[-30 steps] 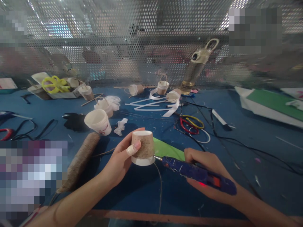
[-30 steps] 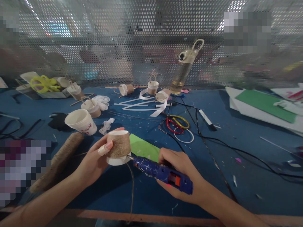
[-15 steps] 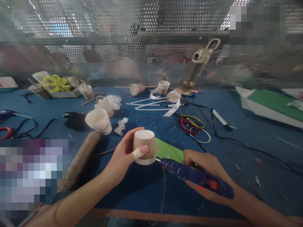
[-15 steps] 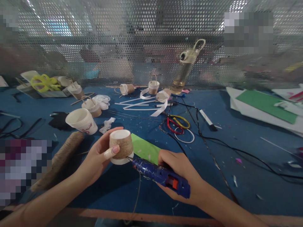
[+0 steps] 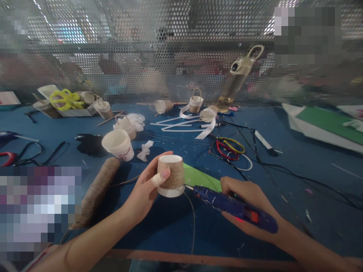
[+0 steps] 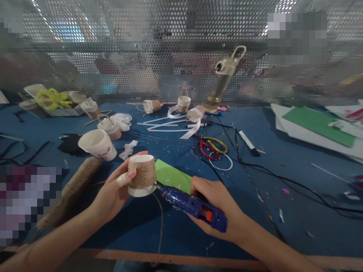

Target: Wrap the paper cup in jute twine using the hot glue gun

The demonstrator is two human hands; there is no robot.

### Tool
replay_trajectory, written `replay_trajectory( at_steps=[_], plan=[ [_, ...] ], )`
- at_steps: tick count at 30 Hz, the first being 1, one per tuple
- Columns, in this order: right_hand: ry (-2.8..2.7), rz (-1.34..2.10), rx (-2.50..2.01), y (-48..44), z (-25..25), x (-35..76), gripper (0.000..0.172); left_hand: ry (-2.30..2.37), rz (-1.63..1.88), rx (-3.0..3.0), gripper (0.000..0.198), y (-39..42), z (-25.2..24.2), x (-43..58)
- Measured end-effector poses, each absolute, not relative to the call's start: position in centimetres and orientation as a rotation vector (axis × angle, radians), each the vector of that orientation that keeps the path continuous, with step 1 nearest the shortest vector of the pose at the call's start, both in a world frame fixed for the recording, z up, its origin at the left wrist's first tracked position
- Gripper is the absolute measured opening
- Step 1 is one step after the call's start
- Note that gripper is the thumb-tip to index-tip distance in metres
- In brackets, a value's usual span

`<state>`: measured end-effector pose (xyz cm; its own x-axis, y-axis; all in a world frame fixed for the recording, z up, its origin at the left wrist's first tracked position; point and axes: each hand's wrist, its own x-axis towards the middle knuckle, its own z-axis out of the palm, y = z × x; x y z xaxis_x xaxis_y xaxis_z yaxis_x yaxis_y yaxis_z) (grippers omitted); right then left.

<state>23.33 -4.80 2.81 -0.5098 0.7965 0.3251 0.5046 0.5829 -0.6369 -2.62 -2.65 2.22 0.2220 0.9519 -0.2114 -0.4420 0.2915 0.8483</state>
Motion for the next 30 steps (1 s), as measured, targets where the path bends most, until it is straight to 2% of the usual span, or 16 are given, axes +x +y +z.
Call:
replay_trajectory(
  at_steps=[10, 25, 30],
  plan=[
    [-2.25, 0.629, -1.021, -5.1, 2.5, 23.4, 0.026, 0.9, 1.057, 0.771, 0.051, -2.7, 2.5, -2.4],
    [-2.257, 0.652, -0.972, -5.2, 1.7, 23.3, 0.033, 0.929, 1.027, 0.811, 0.056, -2.7, 2.0, -2.3],
    [-2.24, 0.621, -0.997, -5.3, 1.7, 23.4, 0.029, 0.928, 1.051, 0.797, 0.053, -2.7, 2.0, -2.4]
  ],
)
